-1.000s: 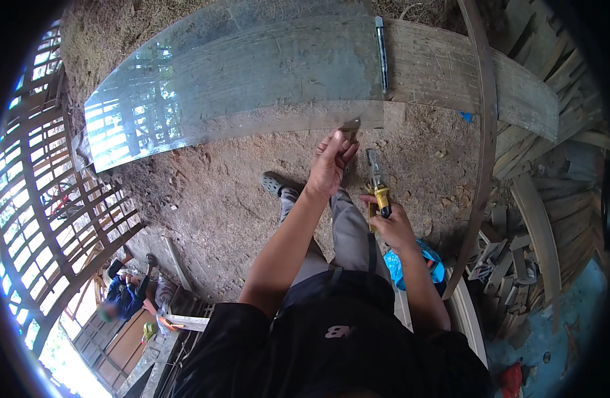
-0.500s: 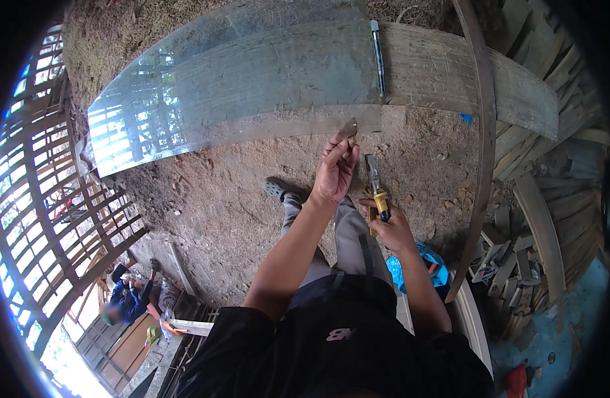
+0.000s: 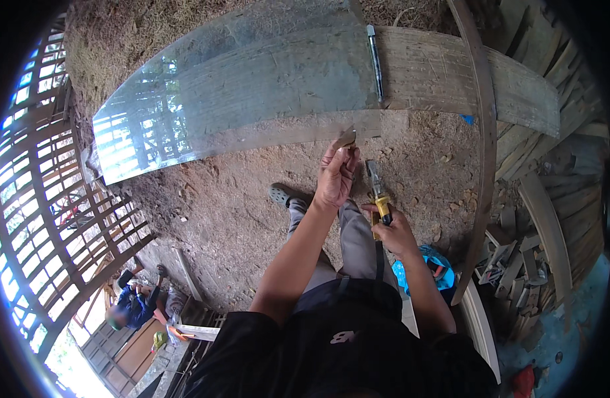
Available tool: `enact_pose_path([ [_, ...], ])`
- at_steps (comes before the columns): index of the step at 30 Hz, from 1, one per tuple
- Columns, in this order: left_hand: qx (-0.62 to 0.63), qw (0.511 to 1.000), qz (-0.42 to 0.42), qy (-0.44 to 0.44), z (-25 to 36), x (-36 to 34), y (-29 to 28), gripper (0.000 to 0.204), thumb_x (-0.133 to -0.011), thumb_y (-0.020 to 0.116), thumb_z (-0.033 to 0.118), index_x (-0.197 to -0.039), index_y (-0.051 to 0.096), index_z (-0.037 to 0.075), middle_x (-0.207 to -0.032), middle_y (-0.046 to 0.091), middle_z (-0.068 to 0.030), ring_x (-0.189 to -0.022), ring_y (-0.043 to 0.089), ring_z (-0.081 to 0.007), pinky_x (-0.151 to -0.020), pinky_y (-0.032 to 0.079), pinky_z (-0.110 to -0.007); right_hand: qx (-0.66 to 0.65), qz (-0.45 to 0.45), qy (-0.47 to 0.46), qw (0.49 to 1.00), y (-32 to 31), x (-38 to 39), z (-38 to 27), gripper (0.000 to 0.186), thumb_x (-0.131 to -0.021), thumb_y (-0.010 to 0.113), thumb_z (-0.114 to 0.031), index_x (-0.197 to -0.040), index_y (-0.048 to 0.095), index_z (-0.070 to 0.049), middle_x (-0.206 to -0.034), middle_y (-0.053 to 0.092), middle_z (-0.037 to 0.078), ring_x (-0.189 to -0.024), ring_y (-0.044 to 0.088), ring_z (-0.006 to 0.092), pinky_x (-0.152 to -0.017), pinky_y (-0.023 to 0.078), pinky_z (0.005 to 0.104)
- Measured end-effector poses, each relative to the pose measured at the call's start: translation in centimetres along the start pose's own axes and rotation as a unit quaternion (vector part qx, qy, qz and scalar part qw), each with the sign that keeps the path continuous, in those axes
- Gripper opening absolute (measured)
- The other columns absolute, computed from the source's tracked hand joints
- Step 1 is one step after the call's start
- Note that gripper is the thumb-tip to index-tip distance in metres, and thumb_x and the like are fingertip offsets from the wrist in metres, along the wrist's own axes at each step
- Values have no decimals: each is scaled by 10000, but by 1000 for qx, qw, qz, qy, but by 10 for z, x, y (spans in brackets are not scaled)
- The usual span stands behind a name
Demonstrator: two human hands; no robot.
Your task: Using a glass cutter and pliers to score and break small pieces of glass.
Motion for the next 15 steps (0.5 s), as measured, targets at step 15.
enact_pose_path([
  [15,-166,980,71,84,31,-1,10,340,-1011,730,174,-1305,614,49,-1060,767,-58,-1012,699,-116,-932,552,-267,118,15,-158,980,12,-14,-39,467,-810,595,11,-1267,674,-46,-1159,695,194,-1071,679,373,-948,525,421],
])
Point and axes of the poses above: each hand's wrist, its own x-axis away from the middle knuckle, its own y-axis out of the palm, z = x × y, the point moved 10 cm from there along -x, towards the middle knuckle
